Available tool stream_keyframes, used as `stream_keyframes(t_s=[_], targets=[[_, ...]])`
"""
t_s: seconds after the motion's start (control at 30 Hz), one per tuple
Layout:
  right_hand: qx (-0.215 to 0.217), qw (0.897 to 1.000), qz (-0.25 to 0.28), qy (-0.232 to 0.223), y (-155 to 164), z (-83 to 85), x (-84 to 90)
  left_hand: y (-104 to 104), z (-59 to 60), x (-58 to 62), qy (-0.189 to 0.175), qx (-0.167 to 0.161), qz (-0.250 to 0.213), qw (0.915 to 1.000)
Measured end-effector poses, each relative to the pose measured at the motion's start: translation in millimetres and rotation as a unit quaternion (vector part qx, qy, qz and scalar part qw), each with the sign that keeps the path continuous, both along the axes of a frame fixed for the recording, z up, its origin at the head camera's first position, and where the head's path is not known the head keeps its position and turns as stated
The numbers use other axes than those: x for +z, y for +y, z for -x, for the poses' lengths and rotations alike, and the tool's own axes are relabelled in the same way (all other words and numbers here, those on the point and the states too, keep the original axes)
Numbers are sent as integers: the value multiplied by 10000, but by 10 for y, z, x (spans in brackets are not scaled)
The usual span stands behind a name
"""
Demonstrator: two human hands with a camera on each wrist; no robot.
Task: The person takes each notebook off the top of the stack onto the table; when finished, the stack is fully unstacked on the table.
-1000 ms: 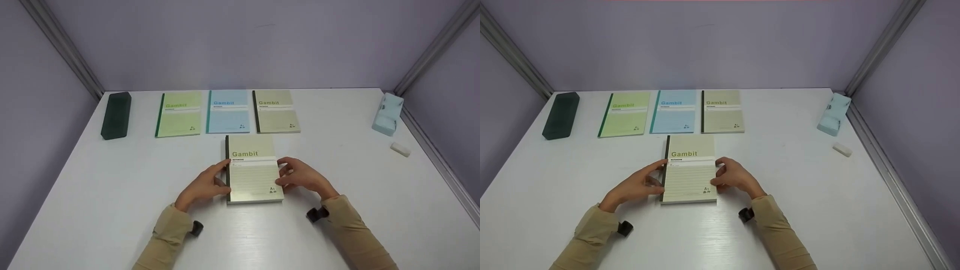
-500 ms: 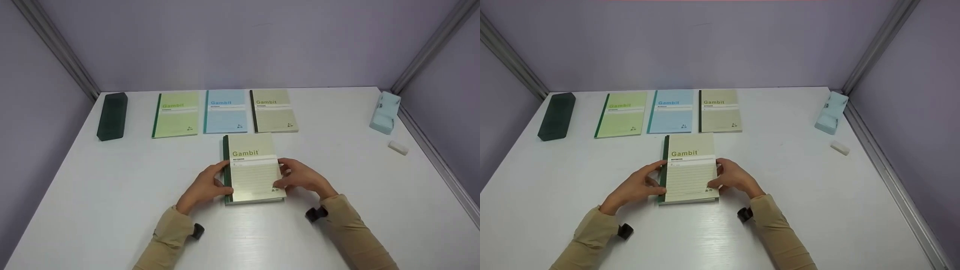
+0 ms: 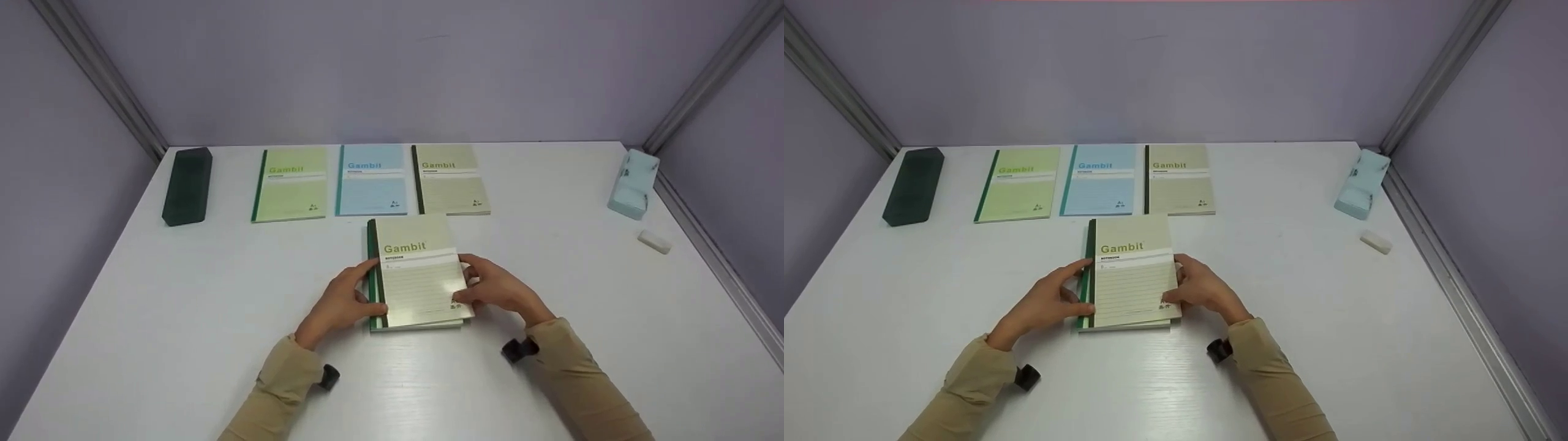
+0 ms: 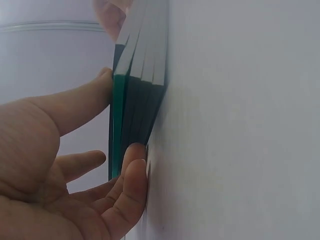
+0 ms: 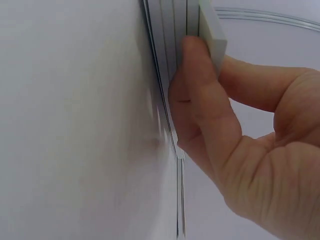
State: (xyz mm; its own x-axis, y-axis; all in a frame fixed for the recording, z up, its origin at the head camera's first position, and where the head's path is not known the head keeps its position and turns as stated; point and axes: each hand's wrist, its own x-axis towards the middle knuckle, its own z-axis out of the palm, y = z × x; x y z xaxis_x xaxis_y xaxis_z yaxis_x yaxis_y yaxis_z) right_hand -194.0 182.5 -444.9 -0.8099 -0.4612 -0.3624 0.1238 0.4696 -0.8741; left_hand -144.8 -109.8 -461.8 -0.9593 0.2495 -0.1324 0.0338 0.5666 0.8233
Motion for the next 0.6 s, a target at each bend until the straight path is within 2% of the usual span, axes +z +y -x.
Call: stream_keyframes(t_s=[0.4,0.5,0.6], targets=[[-425,9984,360,77,130,-38,-60,-35,23,-14,36,-254,-32,9997],[-272,9976,633,32,176,-44,-79,-48,30,-6,-22,-303,-36,9995],[269,9964,790,177,223,-45,-105,-56,31,-3,-30,-323,-43,9995]])
